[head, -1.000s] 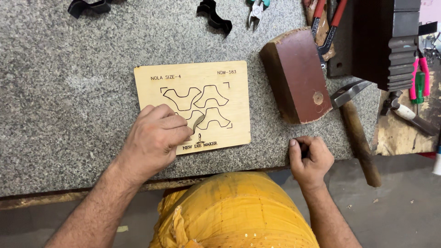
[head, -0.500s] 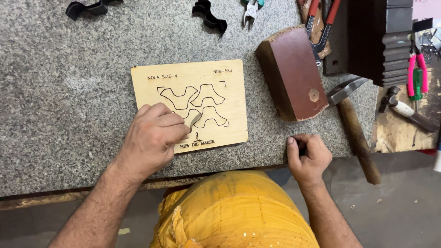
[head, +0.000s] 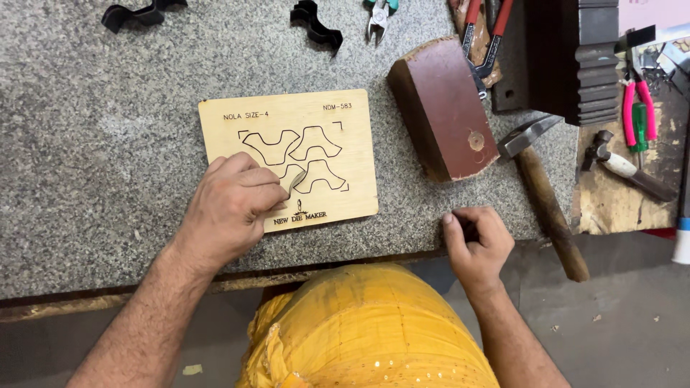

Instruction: The person repeatedly shapes small metal pieces using a manual press and a hammer. They compare each piece to a wooden template, then use the press to bend it and the hammer to refine the curve on an anvil.

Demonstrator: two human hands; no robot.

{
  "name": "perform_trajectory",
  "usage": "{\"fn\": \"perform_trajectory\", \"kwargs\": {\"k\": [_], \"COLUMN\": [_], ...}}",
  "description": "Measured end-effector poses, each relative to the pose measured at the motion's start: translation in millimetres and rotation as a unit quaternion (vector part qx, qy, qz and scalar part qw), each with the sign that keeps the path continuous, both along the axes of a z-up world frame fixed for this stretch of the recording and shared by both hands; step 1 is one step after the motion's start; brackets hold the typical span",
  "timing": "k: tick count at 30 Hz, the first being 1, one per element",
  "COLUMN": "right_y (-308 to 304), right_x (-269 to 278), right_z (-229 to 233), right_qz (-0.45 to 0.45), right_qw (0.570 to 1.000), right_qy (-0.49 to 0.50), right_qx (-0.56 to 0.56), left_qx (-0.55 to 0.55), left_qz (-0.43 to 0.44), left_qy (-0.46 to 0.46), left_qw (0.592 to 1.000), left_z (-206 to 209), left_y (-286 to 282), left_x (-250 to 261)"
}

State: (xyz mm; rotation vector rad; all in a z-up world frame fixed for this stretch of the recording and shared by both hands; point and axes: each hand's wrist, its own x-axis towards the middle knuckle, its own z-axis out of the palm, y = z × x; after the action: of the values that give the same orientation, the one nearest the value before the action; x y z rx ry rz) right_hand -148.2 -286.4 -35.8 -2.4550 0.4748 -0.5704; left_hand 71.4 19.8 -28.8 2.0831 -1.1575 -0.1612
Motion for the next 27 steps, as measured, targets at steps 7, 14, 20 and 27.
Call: {"fn": "perform_trajectory", "kwargs": {"k": [7, 14, 20, 27], "right_y": [41, 88, 97, 93], "right_x": [39, 125, 170, 171], "right_z": [37, 49, 38, 26], "right_qz": [0.196, 0.33, 0.42, 0.436], "right_qw": [0.98, 0.944, 0.906, 0.899], "right_qy": [-0.016, 0.007, 0.019, 0.009], "right_qx": [0.034, 0.001, -0.04, -0.047], "left_qx": [0.018, 0.016, -0.003, -0.064], "left_qz": [0.01, 0.007, 0.004, 0.031], "left_qy": [0.024, 0.024, 0.022, 0.042], "left_qw": [1.0, 1.0, 1.0, 0.997], "left_z": [-1, 1, 1, 10], "left_y": [-1, 0, 2, 32], "left_x": [-1, 0, 0, 7]}}
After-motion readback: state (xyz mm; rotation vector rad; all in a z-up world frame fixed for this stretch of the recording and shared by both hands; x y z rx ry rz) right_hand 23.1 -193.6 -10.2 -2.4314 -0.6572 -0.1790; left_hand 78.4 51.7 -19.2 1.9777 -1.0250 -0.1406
